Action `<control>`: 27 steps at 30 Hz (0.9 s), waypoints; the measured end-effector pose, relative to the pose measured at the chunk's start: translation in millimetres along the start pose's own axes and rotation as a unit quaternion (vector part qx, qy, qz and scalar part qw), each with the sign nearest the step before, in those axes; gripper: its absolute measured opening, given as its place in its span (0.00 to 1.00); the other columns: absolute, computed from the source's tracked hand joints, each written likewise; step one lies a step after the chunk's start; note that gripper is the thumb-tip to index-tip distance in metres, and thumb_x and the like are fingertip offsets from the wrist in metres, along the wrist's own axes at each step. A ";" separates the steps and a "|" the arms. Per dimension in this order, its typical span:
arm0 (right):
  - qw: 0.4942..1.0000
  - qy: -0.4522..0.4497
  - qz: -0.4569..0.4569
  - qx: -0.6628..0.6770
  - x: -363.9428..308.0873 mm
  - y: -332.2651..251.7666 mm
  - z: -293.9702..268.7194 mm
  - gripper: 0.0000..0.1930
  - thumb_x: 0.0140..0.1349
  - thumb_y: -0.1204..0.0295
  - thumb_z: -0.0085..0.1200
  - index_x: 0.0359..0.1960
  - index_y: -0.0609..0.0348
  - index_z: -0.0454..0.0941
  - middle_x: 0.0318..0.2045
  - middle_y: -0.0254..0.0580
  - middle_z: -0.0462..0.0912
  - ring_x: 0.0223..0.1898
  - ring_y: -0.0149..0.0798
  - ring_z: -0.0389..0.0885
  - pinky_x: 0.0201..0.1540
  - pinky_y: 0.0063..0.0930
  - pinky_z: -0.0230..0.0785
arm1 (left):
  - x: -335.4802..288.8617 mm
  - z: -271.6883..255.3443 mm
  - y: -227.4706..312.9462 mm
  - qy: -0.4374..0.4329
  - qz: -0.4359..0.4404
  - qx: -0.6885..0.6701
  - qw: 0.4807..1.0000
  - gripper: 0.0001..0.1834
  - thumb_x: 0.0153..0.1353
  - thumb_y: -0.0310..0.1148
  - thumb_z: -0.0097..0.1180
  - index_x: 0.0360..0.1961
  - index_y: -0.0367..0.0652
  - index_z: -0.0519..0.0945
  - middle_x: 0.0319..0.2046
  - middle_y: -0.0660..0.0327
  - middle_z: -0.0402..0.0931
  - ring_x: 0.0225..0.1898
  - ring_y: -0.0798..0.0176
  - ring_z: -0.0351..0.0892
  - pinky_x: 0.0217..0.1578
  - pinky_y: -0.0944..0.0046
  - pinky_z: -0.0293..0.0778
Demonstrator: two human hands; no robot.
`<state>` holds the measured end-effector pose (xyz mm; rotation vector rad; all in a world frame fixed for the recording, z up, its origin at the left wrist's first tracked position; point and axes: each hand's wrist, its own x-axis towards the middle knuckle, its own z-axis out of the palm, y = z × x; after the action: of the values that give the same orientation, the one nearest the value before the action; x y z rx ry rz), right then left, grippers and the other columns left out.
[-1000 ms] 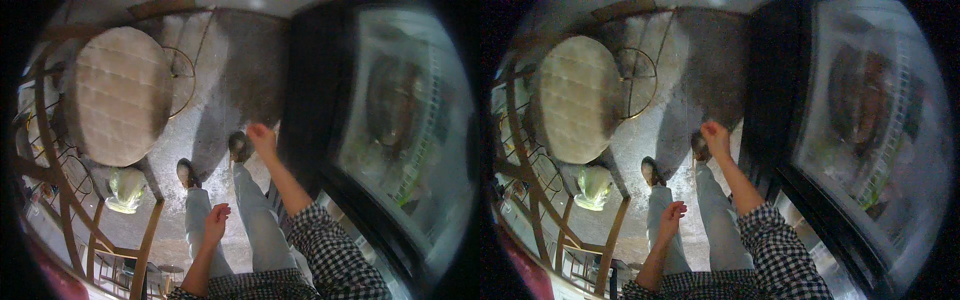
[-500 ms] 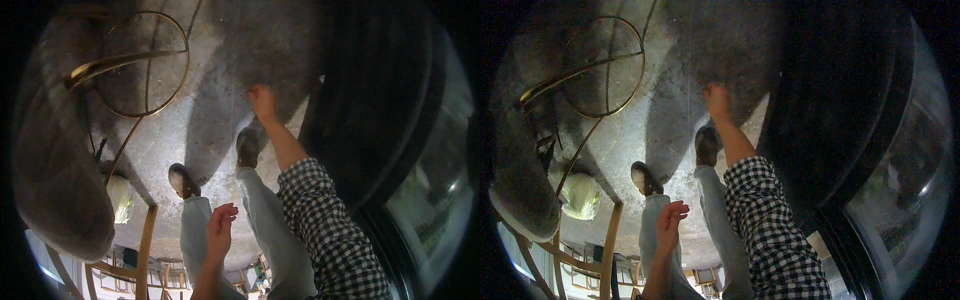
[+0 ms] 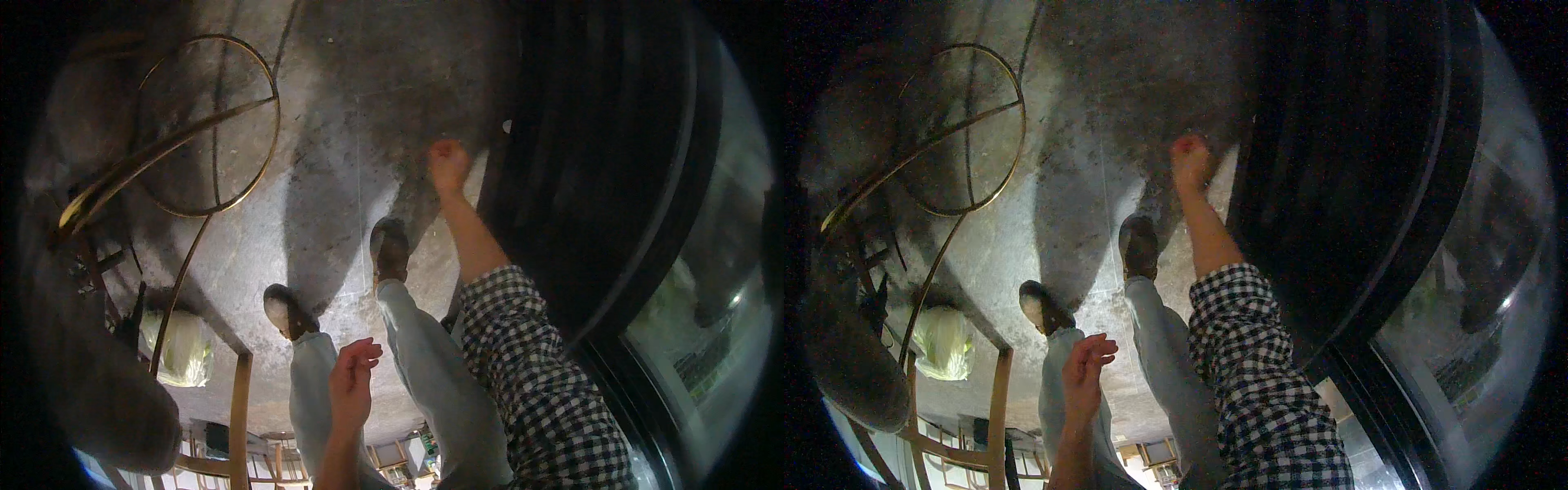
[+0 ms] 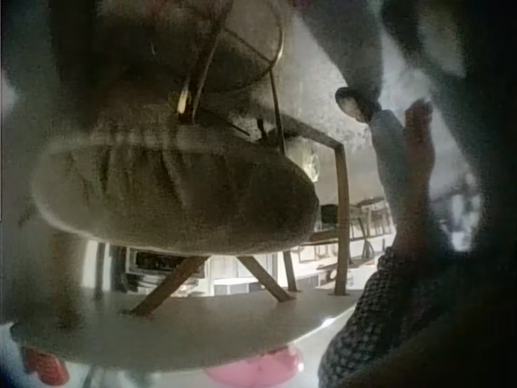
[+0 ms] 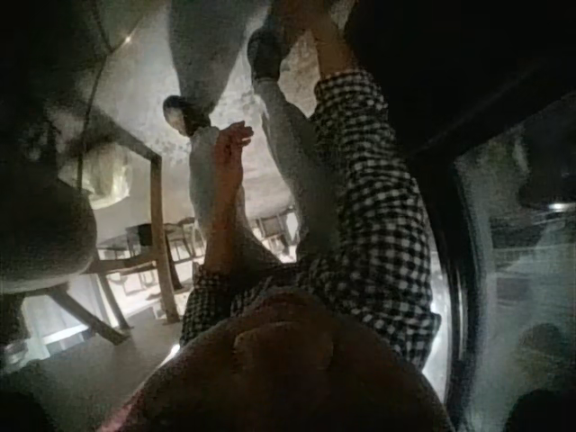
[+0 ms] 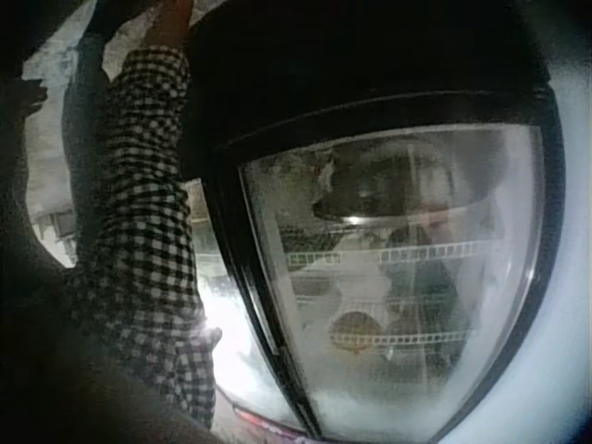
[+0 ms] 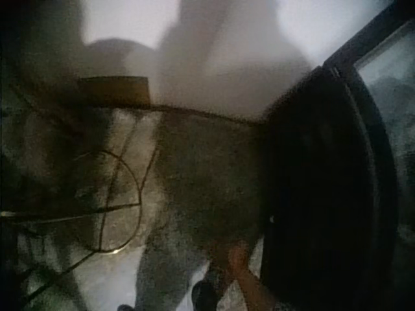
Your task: The person retrieves a bowl of chopped vegetables from a refrigerator, adds oil and a brown paste, then mixes the ingredients by hand and with a spatula. The person also handles a dough sheet on the counter.
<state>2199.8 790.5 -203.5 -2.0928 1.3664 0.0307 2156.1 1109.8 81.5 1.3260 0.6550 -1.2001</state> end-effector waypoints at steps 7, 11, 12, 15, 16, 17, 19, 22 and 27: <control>0.987 0.024 -0.115 -0.110 48.1 46.2 -33.9 0.08 0.49 0.75 0.63 0.32 0.59 0.81 0.27 0.45 0.84 0.30 0.43 0.83 0.36 0.34 0.74 | 1.4 8.2 6.5 0.002 0.004 0.015 1.000 0.13 0.71 0.30 0.44 0.52 0.37 0.74 0.41 0.55 0.79 0.45 0.61 0.79 0.47 0.61 0.76; 0.983 0.036 -0.120 -0.135 52.8 50.8 -26.6 0.09 0.48 0.77 0.64 0.33 0.60 0.80 0.28 0.46 0.83 0.31 0.44 0.83 0.37 0.34 0.74 | 2.4 9.7 14.2 0.000 0.007 0.009 1.000 0.13 0.71 0.30 0.44 0.51 0.37 0.74 0.41 0.55 0.79 0.46 0.61 0.79 0.48 0.61 0.75; 0.984 0.039 -0.117 -0.132 52.8 49.8 -25.0 0.09 0.48 0.77 0.64 0.33 0.60 0.80 0.28 0.47 0.83 0.31 0.44 0.83 0.37 0.34 0.74 | 2.7 10.0 15.9 0.001 0.002 0.006 1.000 0.13 0.71 0.30 0.44 0.51 0.37 0.74 0.42 0.55 0.80 0.46 0.61 0.79 0.48 0.61 0.75; 0.980 0.046 -0.123 -0.149 54.4 45.1 -25.0 0.09 0.48 0.77 0.63 0.33 0.61 0.80 0.28 0.47 0.83 0.32 0.46 0.83 0.38 0.35 0.74 | 2.8 11.1 22.0 -0.017 0.003 0.008 1.000 0.13 0.72 0.28 0.41 0.53 0.36 0.73 0.43 0.56 0.79 0.48 0.63 0.78 0.52 0.62 0.75; 0.978 0.045 -0.115 -0.166 55.5 44.2 -26.3 0.09 0.48 0.78 0.63 0.32 0.61 0.80 0.28 0.48 0.83 0.32 0.46 0.83 0.38 0.35 0.74 | 2.7 11.6 23.7 -0.019 0.003 0.008 1.000 0.13 0.71 0.27 0.42 0.53 0.36 0.73 0.43 0.55 0.79 0.48 0.63 0.78 0.52 0.62 0.75; 0.979 0.040 -0.113 -0.167 56.9 42.8 -27.4 0.09 0.48 0.78 0.63 0.32 0.61 0.80 0.28 0.48 0.83 0.32 0.47 0.83 0.38 0.35 0.74 | 2.3 12.4 25.8 -0.021 0.004 0.006 1.000 0.13 0.71 0.27 0.42 0.53 0.36 0.73 0.44 0.55 0.79 0.48 0.63 0.78 0.52 0.62 0.75; 0.982 0.009 -0.069 -0.176 58.2 40.3 -29.2 0.08 0.47 0.78 0.62 0.32 0.61 0.80 0.28 0.49 0.83 0.32 0.48 0.83 0.38 0.36 0.74 | 0.9 13.3 29.7 -0.026 0.011 0.003 1.000 0.13 0.71 0.27 0.42 0.53 0.36 0.73 0.44 0.55 0.79 0.48 0.63 0.78 0.52 0.62 0.75; 0.982 0.023 -0.063 -0.177 48.0 35.1 -27.2 0.07 0.48 0.79 0.60 0.31 0.60 0.80 0.28 0.48 0.83 0.32 0.47 0.83 0.38 0.36 0.74 | -2.3 14.0 30.2 -0.029 0.025 -0.001 0.999 0.13 0.71 0.26 0.41 0.53 0.36 0.73 0.44 0.55 0.79 0.49 0.63 0.78 0.52 0.62 0.75; 0.992 -0.109 0.010 -0.056 -29.5 16.8 -28.2 0.07 0.48 0.74 0.62 0.29 0.61 0.79 0.27 0.43 0.83 0.31 0.37 0.81 0.36 0.33 0.73 | -10.2 11.3 0.4 -0.015 0.040 -0.005 0.999 0.13 0.72 0.32 0.44 0.52 0.38 0.74 0.43 0.55 0.79 0.46 0.61 0.79 0.49 0.61 0.75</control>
<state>2163.4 795.7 -179.0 -2.0955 1.2787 0.3425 2150.3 1101.9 93.1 1.3110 0.5809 -1.1487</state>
